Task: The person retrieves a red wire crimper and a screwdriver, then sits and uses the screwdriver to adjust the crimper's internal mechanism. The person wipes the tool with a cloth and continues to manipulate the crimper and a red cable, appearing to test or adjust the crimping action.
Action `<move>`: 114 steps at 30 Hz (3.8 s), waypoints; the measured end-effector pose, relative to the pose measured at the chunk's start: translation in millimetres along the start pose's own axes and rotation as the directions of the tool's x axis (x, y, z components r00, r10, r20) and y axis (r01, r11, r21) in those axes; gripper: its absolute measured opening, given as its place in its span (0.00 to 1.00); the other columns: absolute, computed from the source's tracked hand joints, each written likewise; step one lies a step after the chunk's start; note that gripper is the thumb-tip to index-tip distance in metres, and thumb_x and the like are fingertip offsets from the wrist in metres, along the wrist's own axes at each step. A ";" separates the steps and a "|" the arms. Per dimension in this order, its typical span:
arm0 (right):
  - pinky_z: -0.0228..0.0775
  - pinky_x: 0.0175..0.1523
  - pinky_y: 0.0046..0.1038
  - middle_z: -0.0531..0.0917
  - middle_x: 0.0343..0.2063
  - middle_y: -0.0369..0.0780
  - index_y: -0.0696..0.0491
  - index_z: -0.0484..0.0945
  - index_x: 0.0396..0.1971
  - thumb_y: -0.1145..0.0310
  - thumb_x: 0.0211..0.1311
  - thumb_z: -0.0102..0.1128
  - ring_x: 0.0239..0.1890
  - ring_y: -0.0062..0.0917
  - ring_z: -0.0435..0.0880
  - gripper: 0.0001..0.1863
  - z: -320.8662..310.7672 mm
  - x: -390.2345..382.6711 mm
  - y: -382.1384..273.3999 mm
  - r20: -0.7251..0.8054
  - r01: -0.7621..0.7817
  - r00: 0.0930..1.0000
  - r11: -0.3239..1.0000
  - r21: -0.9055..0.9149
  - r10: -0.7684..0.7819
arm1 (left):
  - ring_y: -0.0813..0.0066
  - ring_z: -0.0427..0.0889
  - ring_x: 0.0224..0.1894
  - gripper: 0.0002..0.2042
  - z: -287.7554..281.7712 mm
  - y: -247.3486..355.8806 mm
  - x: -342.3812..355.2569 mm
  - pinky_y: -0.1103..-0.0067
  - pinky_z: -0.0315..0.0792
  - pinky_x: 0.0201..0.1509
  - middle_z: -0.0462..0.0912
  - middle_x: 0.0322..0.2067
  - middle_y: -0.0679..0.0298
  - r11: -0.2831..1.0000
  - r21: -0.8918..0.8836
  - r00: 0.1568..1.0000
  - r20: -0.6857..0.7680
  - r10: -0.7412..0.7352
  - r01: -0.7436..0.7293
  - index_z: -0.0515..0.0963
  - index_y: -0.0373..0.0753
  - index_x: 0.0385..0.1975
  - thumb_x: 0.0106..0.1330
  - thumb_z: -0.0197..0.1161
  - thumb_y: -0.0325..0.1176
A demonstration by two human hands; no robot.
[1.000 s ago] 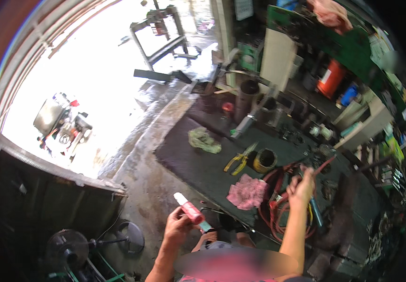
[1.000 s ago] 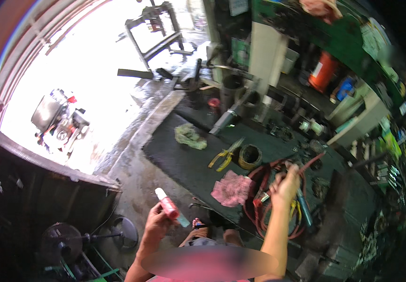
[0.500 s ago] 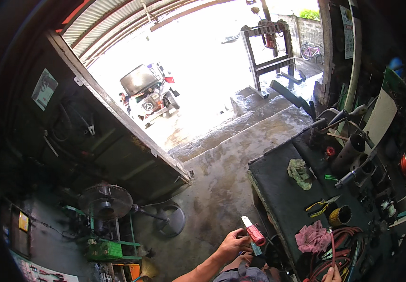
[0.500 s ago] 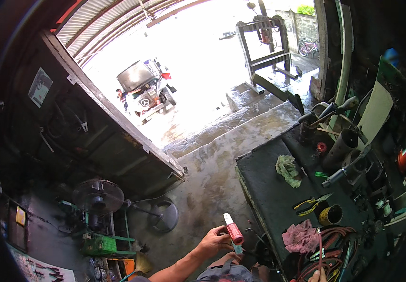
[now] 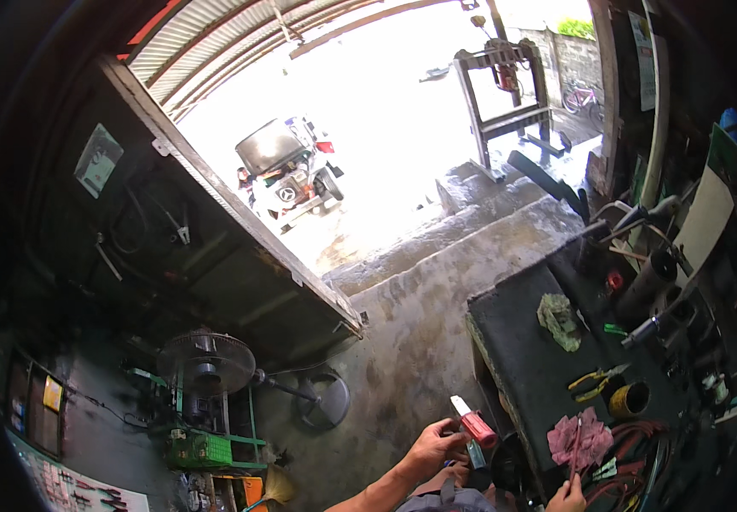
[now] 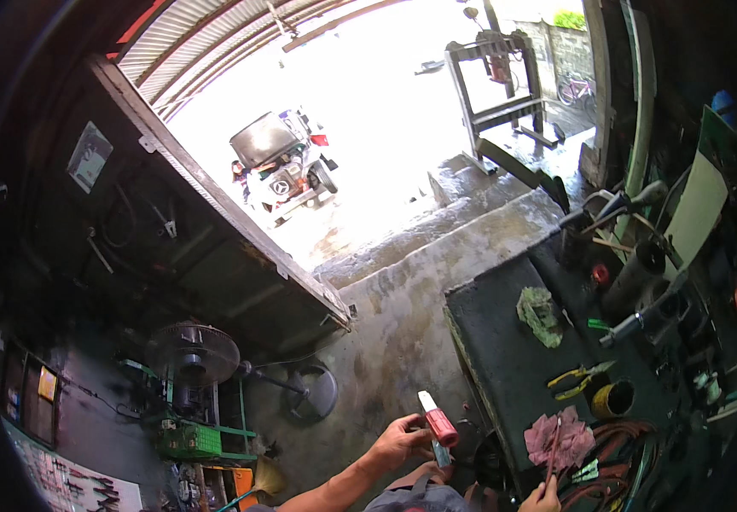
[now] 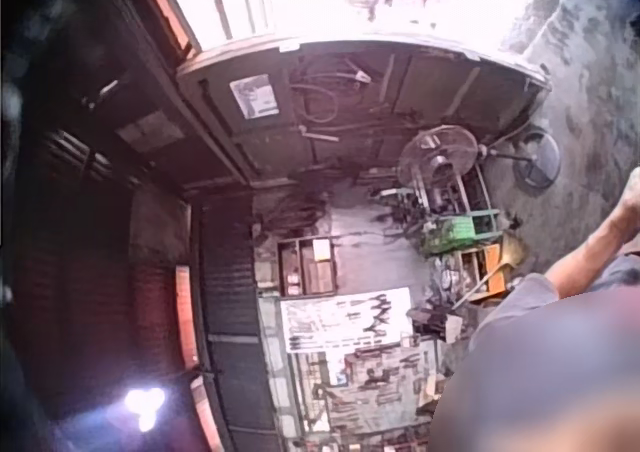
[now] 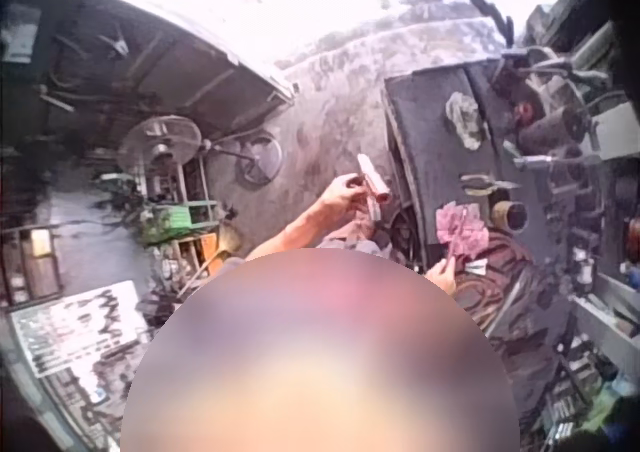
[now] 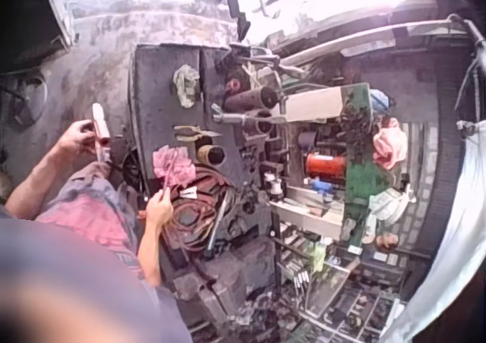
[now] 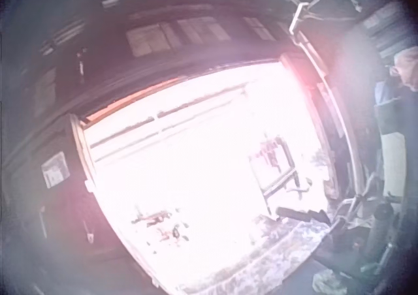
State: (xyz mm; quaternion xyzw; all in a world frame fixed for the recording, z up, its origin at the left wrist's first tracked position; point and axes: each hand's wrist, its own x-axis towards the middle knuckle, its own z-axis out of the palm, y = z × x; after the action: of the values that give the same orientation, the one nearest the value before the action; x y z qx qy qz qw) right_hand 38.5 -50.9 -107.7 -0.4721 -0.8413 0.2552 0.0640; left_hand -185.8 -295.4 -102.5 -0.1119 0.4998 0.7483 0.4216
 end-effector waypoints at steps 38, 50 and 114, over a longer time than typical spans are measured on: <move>0.80 0.32 0.43 0.87 0.29 0.45 0.55 0.85 0.54 0.70 0.65 0.63 0.28 0.43 0.88 0.18 61.0 -17.3 -8.3 -0.096 0.044 0.993 0.981 -0.191 -0.063 | 0.65 0.91 0.36 0.15 -44.5 26.5 28.4 0.68 0.92 0.35 0.87 0.41 0.56 0.995 -0.069 0.986 0.145 0.087 -0.078 0.74 0.32 0.55 0.72 0.67 0.28; 0.78 0.35 0.41 0.88 0.34 0.46 0.52 0.84 0.58 0.73 0.64 0.65 0.33 0.44 0.88 0.21 47.6 -33.0 -14.6 -0.054 -0.072 0.997 0.980 -0.186 0.063 | 0.67 0.90 0.34 0.14 -27.3 43.5 46.4 0.70 0.91 0.35 0.87 0.42 0.56 0.999 0.017 0.986 0.164 0.040 -0.043 0.75 0.31 0.54 0.72 0.65 0.26; 0.76 0.34 0.22 0.84 0.29 0.34 0.54 0.79 0.31 0.78 0.63 0.71 0.27 0.19 0.81 0.07 -18.2 87.5 -4.2 0.148 -0.150 0.988 -0.064 0.987 -0.032 | 0.89 0.76 0.22 0.09 111.8 -84.6 60.3 0.86 0.67 0.20 0.79 0.28 0.74 0.993 -0.024 0.897 0.432 -0.096 0.118 0.78 0.42 0.37 0.67 0.73 0.23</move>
State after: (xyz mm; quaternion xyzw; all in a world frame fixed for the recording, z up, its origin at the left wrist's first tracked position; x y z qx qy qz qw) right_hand -6.1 26.3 -101.6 -0.2953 -0.3711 0.8187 0.3237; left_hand -131.9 -157.7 -140.2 0.0183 0.3690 0.7424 0.5589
